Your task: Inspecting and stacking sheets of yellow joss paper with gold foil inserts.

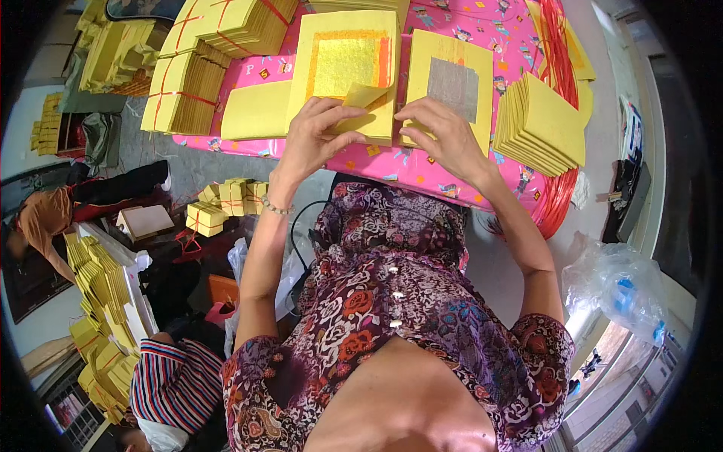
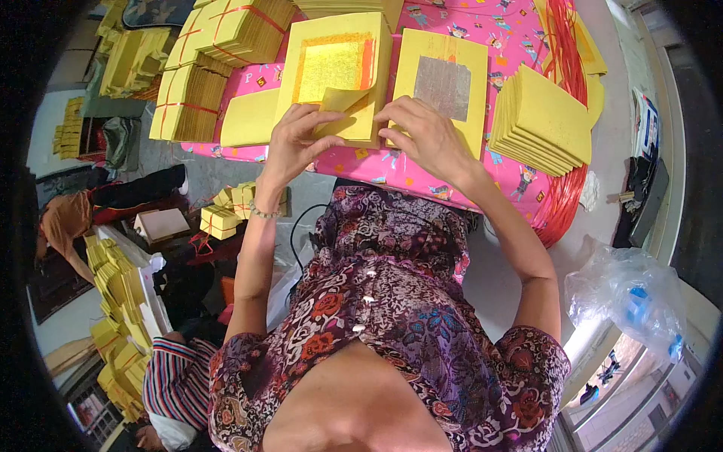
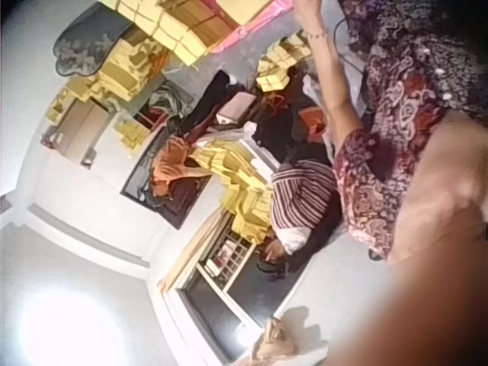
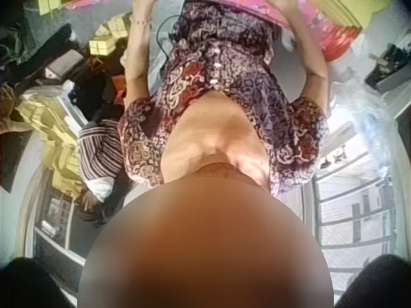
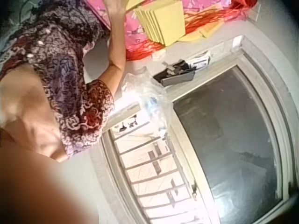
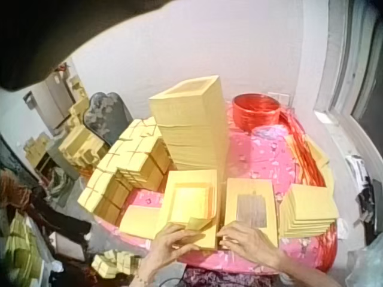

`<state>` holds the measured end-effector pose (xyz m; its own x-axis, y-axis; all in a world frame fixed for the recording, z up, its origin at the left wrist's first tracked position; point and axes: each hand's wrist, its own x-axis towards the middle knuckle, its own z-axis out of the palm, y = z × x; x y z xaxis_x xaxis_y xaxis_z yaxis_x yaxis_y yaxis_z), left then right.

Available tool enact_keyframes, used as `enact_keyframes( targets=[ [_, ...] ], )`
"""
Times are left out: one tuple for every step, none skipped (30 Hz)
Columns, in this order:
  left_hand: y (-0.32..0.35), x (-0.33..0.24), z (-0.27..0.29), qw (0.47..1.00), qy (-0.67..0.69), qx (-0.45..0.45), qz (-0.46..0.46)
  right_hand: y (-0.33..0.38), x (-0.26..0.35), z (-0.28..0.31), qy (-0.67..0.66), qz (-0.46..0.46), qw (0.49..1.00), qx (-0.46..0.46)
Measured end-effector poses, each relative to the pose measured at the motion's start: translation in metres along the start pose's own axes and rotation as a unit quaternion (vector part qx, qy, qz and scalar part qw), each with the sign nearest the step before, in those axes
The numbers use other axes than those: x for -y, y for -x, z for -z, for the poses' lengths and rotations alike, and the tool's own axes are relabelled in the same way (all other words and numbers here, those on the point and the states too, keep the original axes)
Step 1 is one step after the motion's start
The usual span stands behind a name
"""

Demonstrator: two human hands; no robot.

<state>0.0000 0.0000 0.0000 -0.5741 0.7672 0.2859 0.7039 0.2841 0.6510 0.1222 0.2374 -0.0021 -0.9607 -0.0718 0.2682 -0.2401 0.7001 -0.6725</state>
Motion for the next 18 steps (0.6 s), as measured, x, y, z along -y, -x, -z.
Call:
enact_keyframes(
  targets=[
    [-0.001,-0.001,0.000,1.000,0.016,-0.004,0.010,-0.001,-0.002,0.000,0.003,0.005,1.000,0.000],
    [-0.001,-0.001,0.000,0.999,0.032,-0.009,0.019,-0.003,-0.004,0.000,0.006,0.009,1.000,0.000],
    [0.001,0.000,-0.001,0.999,0.032,-0.007,0.021,-0.004,-0.005,0.000,0.004,0.008,1.000,0.001],
    [0.002,0.000,-0.001,1.000,0.024,-0.013,0.013,-0.005,-0.005,0.000,0.024,0.028,0.999,-0.008],
    [0.004,0.001,-0.002,1.000,0.016,-0.020,0.004,-0.007,-0.004,0.000,0.045,0.048,0.998,-0.017],
    [0.004,0.000,-0.002,1.000,0.016,-0.020,0.003,-0.008,-0.006,0.000,0.045,0.048,0.998,-0.018],
    [0.004,-0.001,-0.002,0.999,0.025,-0.023,0.007,-0.010,-0.007,-0.001,0.058,0.070,0.995,-0.033],
    [0.004,-0.003,-0.003,0.999,0.034,-0.026,0.012,-0.012,-0.007,-0.001,0.071,0.094,0.992,-0.048],
    [0.004,0.000,-0.003,0.999,0.032,-0.028,0.010,-0.014,-0.007,-0.002,0.072,0.097,0.991,-0.049],
    [0.006,0.003,-0.005,0.999,0.030,-0.032,0.014,-0.015,-0.007,-0.004,0.078,0.090,0.991,-0.059],
    [0.006,0.006,-0.007,0.999,0.029,-0.035,0.018,-0.016,-0.005,-0.004,0.083,0.084,0.991,-0.068],
    [0.006,0.007,-0.007,0.999,0.025,-0.047,0.007,-0.016,-0.003,-0.005,0.083,0.087,0.990,-0.068],
    [0.007,0.006,-0.008,0.998,0.023,-0.050,0.007,-0.015,0.000,-0.006,0.066,0.059,0.994,-0.067],
    [0.009,0.005,-0.010,0.995,0.068,-0.060,0.040,-0.016,0.002,-0.007,0.048,0.030,0.996,-0.066],
    [0.010,0.003,-0.013,0.988,0.115,-0.067,0.072,-0.015,0.004,-0.008,0.048,0.031,0.996,-0.067],
    [0.010,0.003,-0.015,0.989,0.115,-0.067,0.072,-0.014,0.006,-0.010,0.028,0.002,0.997,-0.067],
    [0.010,0.004,-0.017,0.985,0.131,-0.080,0.078,-0.014,0.008,-0.013,0.007,-0.026,0.997,-0.067],
    [0.009,0.005,-0.019,0.981,0.148,-0.093,0.083,-0.015,0.012,-0.014,0.007,-0.026,0.997,-0.067]
  ],
)
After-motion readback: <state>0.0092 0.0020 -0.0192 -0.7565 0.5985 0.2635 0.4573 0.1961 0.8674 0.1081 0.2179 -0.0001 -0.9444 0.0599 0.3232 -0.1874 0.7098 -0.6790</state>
